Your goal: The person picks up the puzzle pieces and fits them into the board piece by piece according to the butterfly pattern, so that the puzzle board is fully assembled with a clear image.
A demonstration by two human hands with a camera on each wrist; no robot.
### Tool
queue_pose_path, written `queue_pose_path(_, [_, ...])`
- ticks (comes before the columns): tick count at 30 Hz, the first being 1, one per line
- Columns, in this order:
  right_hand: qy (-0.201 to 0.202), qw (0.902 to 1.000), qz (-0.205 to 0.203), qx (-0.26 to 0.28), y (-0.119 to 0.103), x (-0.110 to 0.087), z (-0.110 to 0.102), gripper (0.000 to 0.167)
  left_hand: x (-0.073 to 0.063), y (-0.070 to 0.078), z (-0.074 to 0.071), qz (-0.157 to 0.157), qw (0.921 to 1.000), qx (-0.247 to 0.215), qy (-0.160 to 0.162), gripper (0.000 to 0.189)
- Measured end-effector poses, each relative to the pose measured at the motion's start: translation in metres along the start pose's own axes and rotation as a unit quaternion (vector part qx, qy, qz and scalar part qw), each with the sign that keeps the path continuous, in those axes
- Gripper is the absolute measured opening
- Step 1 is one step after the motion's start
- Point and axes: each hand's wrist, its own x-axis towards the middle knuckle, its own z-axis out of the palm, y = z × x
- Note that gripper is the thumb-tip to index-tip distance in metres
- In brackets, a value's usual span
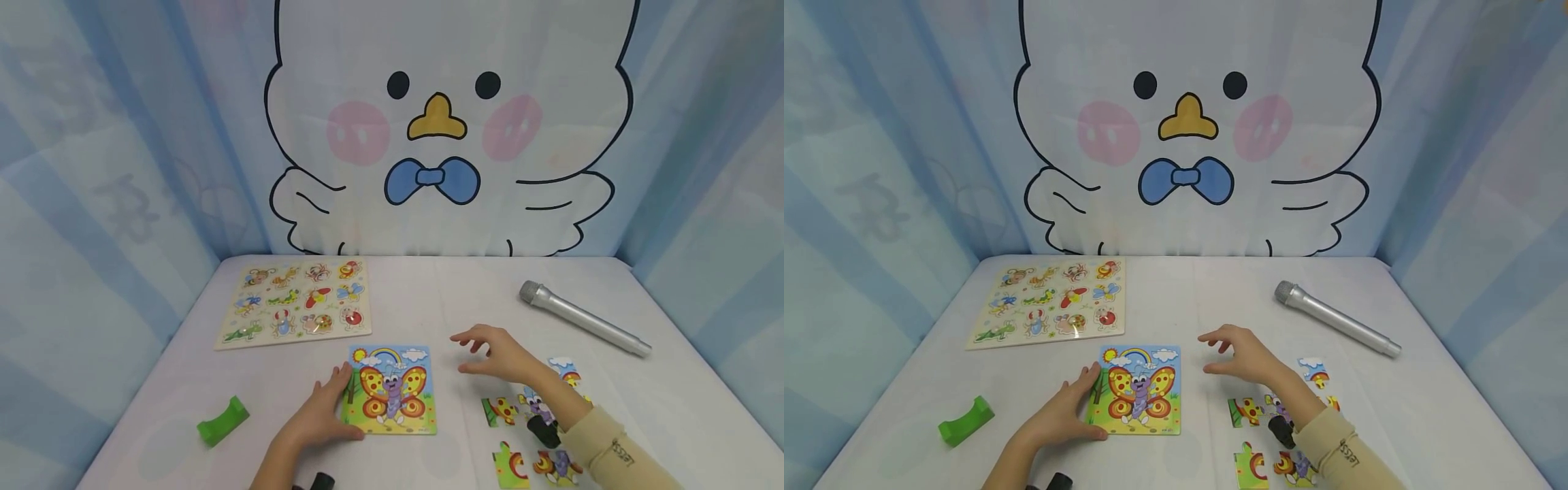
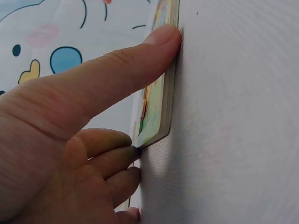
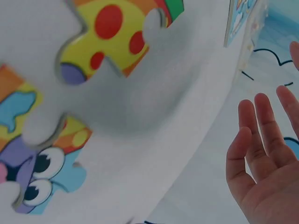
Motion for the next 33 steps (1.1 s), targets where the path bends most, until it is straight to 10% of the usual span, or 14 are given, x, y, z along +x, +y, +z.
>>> queue_pose_path(33, [0.059, 0.9926, 0.081, -0.068, 0.068, -0.080, -0.060, 0.044, 0.000, 0.001, 0.001, -0.005, 1.0000, -0.003, 0.003, 0.113])
